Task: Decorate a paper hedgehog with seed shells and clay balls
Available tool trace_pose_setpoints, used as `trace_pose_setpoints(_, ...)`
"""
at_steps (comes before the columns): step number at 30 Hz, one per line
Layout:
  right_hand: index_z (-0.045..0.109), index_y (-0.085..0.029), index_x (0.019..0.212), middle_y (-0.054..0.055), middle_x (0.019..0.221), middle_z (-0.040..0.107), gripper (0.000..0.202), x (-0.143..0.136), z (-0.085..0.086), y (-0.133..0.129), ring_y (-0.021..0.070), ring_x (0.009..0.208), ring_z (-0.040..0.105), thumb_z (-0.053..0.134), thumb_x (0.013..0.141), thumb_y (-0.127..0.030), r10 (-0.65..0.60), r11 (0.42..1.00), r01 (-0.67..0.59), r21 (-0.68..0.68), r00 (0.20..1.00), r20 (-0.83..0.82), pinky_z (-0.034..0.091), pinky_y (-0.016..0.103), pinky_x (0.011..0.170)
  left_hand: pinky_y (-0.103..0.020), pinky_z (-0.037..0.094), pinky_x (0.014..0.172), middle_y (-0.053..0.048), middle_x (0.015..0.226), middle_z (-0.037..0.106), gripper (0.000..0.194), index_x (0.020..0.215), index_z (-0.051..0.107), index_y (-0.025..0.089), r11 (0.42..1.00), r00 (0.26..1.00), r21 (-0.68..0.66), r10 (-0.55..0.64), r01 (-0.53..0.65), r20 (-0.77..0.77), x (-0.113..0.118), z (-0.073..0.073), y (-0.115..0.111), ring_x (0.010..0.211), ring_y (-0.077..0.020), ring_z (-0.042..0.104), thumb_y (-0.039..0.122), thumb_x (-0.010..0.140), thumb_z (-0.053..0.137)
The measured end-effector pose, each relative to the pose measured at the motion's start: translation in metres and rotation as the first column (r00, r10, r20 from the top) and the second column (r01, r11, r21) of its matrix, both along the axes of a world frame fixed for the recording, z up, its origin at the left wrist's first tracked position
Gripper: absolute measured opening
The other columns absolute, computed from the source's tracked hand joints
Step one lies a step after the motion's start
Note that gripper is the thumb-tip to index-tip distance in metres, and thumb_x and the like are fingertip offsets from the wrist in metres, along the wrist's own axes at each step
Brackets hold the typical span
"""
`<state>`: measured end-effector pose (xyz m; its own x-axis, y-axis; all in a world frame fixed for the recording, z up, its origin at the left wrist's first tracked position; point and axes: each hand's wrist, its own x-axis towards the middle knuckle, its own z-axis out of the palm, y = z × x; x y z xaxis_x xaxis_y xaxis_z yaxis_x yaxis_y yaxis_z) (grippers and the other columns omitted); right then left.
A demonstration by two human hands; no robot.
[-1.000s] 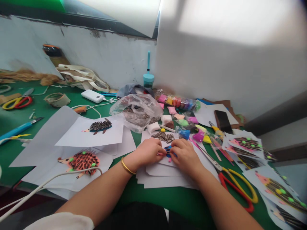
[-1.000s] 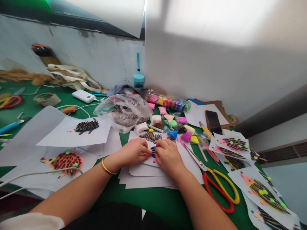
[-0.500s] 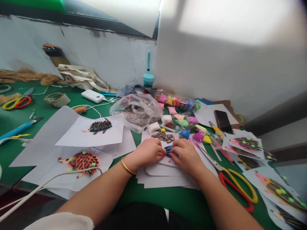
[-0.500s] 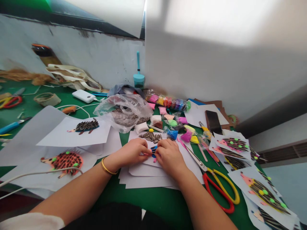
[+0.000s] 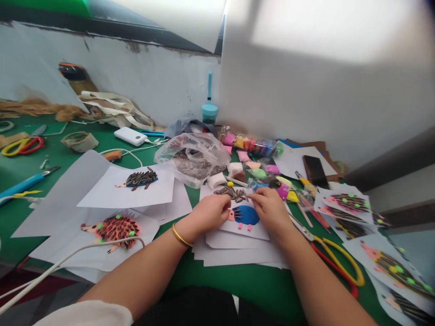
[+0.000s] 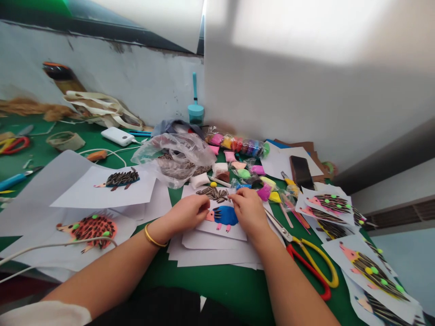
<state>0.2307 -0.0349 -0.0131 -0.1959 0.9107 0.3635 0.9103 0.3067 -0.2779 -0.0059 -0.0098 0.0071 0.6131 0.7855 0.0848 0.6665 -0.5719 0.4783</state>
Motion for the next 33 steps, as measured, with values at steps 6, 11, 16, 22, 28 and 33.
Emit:
trace_pose_setpoints(6, 0.075, -0.023, 0.109, 0.008, 0.103, 0.066, 0.029, -0.005, -0.002, 0.003, 0.0231, 0.095, 0.054, 0.053, 0.091, -0.017, -0.06, 0.993, 0.07, -0.091, 0.992, 0.11, 0.041, 0.034, 0.085, -0.027, 0.041, 0.064, -0.002, 0.085, 0.068, 0.013, 0.09, 0.061, 0.022, 0.999, 0.999, -0.006, 0.042, -0.042, -0.001, 0.002, 0.001, -0.002, 0.075, -0.0177, 0.061, 0.02, 0.087, 0.048)
trace_pose_setpoints(11, 0.076, -0.025, 0.101, 0.006, 0.099, 0.069, 0.022, -0.004, 0.002, 0.008, 0.022, 0.094, 0.058, 0.056, 0.093, -0.03, -0.106, 0.981, 0.129, -0.144, 0.982, 0.153, 0.04, 0.032, 0.082, -0.027, 0.042, 0.066, -0.003, 0.086, 0.067, 0.015, 0.089, 0.06, 0.022, 0.998, 0.998, -0.016, 0.056, -0.056, 0.002, 0.003, 0.002, -0.002, 0.077, -0.0178, 0.061, 0.021, 0.089, 0.046)
trace_pose_setpoints(16, 0.075, -0.025, 0.103, 0.005, 0.096, 0.073, 0.023, -0.007, 0.005, 0.009, 0.0208, 0.092, 0.062, 0.055, 0.092, -0.026, -0.152, 0.97, 0.191, -0.152, 0.96, 0.234, 0.04, 0.03, 0.075, -0.028, 0.041, 0.063, -0.002, 0.083, 0.066, 0.014, 0.086, 0.058, 0.022, 0.998, 0.998, 0.0, 0.062, -0.062, 0.02, 0.003, 0.002, -0.001, 0.075, -0.0176, 0.06, 0.021, 0.089, 0.045)
trace_pose_setpoints(22, 0.074, -0.023, 0.103, 0.007, 0.096, 0.073, 0.025, -0.007, 0.007, 0.01, 0.0225, 0.091, 0.064, 0.054, 0.089, -0.022, -0.172, 0.969, 0.215, -0.125, 0.941, 0.291, 0.04, 0.031, 0.072, -0.03, 0.045, 0.071, -0.003, 0.089, 0.067, 0.015, 0.089, 0.06, 0.022, 0.997, 0.995, -0.015, 0.072, -0.071, 0.071, 0.002, 0.0, 0.0, 0.084, -0.0195, 0.061, 0.016, 0.085, 0.046)
trace_pose_setpoints(28, 0.075, -0.022, 0.094, 0.009, 0.092, 0.073, 0.02, -0.005, 0.014, 0.008, 0.0235, 0.087, 0.063, 0.056, 0.086, -0.02, -0.228, 0.95, 0.281, -0.133, 0.92, 0.319, 0.038, 0.032, 0.067, -0.035, 0.047, 0.089, -0.006, 0.108, 0.066, 0.032, 0.112, 0.061, 0.022, 0.999, 0.99, -0.031, -0.034, 0.038, 0.136, -0.003, 0.004, 0.003, 0.102, -0.0226, 0.06, 0.029, 0.081, 0.065)
trace_pose_setpoints(33, 0.074, -0.02, 0.087, 0.009, 0.094, 0.071, 0.017, -0.001, 0.015, 0.007, 0.0245, 0.089, 0.061, 0.057, 0.085, -0.021, -0.233, 0.954, 0.278, -0.111, 0.923, 0.307, 0.037, 0.033, 0.068, -0.047, 0.038, 0.104, -0.01, 0.141, 0.05, 0.106, 0.146, 0.038, 0.032, 0.973, 0.973, -0.014, -0.229, 0.229, 0.023, -0.008, 0.002, 0.0, 0.128, -0.0342, 0.046, 0.051, 0.054, 0.087)
